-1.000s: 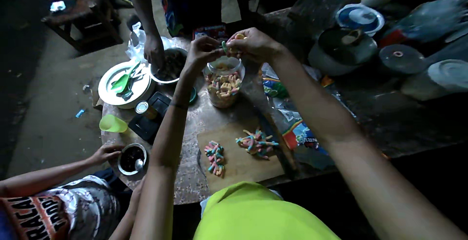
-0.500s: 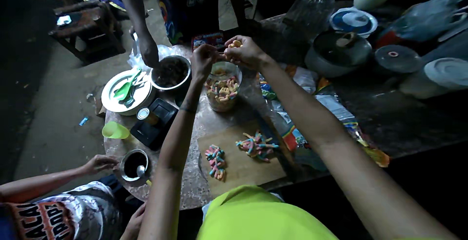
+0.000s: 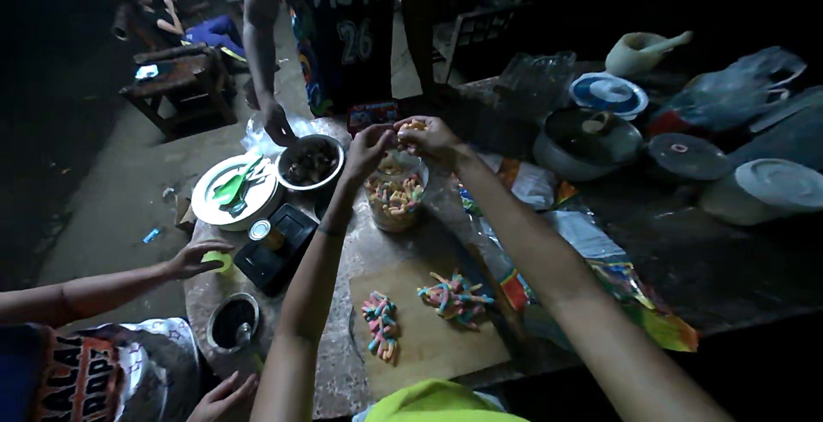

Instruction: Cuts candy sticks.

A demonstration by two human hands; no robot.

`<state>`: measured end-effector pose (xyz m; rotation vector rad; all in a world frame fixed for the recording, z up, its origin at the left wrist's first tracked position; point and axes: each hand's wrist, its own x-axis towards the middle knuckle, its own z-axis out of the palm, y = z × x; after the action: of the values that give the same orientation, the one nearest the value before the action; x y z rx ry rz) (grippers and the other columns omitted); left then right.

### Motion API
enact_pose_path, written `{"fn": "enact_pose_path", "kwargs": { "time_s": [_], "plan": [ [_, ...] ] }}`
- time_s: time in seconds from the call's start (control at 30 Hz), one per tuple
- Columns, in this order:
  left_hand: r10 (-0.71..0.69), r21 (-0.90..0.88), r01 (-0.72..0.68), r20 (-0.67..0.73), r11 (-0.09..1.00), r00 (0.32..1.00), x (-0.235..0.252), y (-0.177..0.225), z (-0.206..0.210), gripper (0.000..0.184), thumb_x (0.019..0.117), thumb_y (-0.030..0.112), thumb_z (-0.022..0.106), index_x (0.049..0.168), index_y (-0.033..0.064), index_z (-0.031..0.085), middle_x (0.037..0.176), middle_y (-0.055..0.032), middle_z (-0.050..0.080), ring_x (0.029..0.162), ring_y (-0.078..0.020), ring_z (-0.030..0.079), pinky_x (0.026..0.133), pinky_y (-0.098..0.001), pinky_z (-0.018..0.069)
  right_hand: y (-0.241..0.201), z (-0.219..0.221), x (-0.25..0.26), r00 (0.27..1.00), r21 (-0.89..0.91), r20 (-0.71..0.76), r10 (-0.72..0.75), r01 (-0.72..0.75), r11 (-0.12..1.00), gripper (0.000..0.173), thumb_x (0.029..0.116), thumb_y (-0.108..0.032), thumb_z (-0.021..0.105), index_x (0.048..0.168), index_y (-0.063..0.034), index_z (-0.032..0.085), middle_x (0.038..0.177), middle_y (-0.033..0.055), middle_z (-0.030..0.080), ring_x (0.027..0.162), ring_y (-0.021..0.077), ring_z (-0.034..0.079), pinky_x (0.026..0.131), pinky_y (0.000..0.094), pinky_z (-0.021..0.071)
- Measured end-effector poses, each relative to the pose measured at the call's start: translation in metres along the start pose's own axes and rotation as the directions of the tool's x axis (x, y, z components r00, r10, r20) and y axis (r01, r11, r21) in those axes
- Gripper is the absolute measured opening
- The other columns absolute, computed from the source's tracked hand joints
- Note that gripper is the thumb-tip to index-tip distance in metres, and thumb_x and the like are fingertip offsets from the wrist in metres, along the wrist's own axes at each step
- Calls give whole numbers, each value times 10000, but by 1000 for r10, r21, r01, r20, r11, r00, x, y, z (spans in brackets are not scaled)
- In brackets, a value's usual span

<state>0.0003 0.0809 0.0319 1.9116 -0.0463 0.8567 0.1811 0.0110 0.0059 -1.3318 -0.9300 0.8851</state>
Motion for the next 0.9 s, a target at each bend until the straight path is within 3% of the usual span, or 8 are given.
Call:
{"fn": "enact_pose_path", "kwargs": {
  "time_s": [0.07, 0.13, 0.23, 0.33, 0.47, 0.6, 0.7, 0.9],
  "plan": [
    [-234, -3, 235, -93, 972, 968, 6, -59, -4, 291, 991, 52, 634, 1244, -91, 611, 1075, -185, 704, 872, -158, 691, 802, -317, 581, 0, 0, 1, 1000, 24, -7, 19, -19, 1000, 259, 1002, -33, 610, 1256, 18, 596, 904, 40, 649, 646, 51, 577, 590, 209, 518],
    [-395, 40, 408, -176, 912, 902, 13, -68, 0, 256, 982, 79, 661, 1206, -45, 651, 1059, -148, 713, 868, -154, 692, 840, -358, 587, -2, 0, 2, 999, 34, -24, 34, -33, 999, 223, 999, -52, 635, 1210, 9, 597, 892, 45, 671, 641, 55, 609, 576, 202, 529],
    [-479, -119, 466, -114, 877, 871, 15, -59, 6, 346, 1022, 97, 616, 1330, -52, 565, 1154, -162, 671, 945, -144, 686, 876, -327, 586, 0, 0, 3, 999, 5, -36, 17, -17, 1000, 156, 1005, -85, 644, 1118, 20, 620, 812, 20, 643, 589, 36, 570, 562, 196, 520],
    [-451, -153, 428, -178, 891, 875, 14, -60, 11, 321, 956, -6, 669, 1262, -68, 595, 1099, -168, 680, 889, -160, 699, 829, -334, 605, 4, 1, 2, 1000, -34, -2, -2, 2, 999, 171, 1039, -106, 594, 1145, 25, 622, 807, 11, 614, 618, 41, 565, 600, 212, 524],
    [-396, -16, 411, -302, 912, 867, 11, -58, 8, 242, 929, -14, 687, 1160, -69, 640, 999, -140, 709, 813, -115, 691, 783, -299, 596, 5, 4, 2, 994, -7, -106, -38, 38, 999, 136, 1022, -82, 621, 1096, 33, 611, 741, 8, 613, 546, 33, 570, 527, 191, 519],
    [-383, 206, 426, -217, 881, 898, 0, -48, 1, 253, 954, 66, 695, 1186, -29, 670, 1058, -175, 714, 874, -199, 697, 822, -369, 581, 5, 3, 1, 986, 30, -156, -51, 56, 998, 141, 990, -47, 659, 1094, 43, 629, 763, 39, 650, 522, 46, 576, 498, 194, 520],
    [-427, 165, 456, -185, 874, 885, 7, -51, 2, 325, 970, 185, 710, 1229, -10, 682, 1118, -134, 733, 985, -158, 705, 931, -366, 559, 6, 6, 3, 986, -8, -159, -56, 56, 998, 155, 963, -82, 706, 1033, 18, 611, 746, 17, 636, 504, 33, 550, 486, 196, 508],
    [-368, 299, 425, -231, 854, 901, -1, -44, 7, 183, 944, 55, 678, 1108, -16, 715, 1034, -133, 736, 913, -164, 698, 864, -358, 561, 4, 11, 3, 989, -36, -146, 23, -29, 999, 186, 1022, -165, 648, 1054, 18, 646, 771, 30, 684, 552, 44, 610, 524, 196, 523]
  ]
}}
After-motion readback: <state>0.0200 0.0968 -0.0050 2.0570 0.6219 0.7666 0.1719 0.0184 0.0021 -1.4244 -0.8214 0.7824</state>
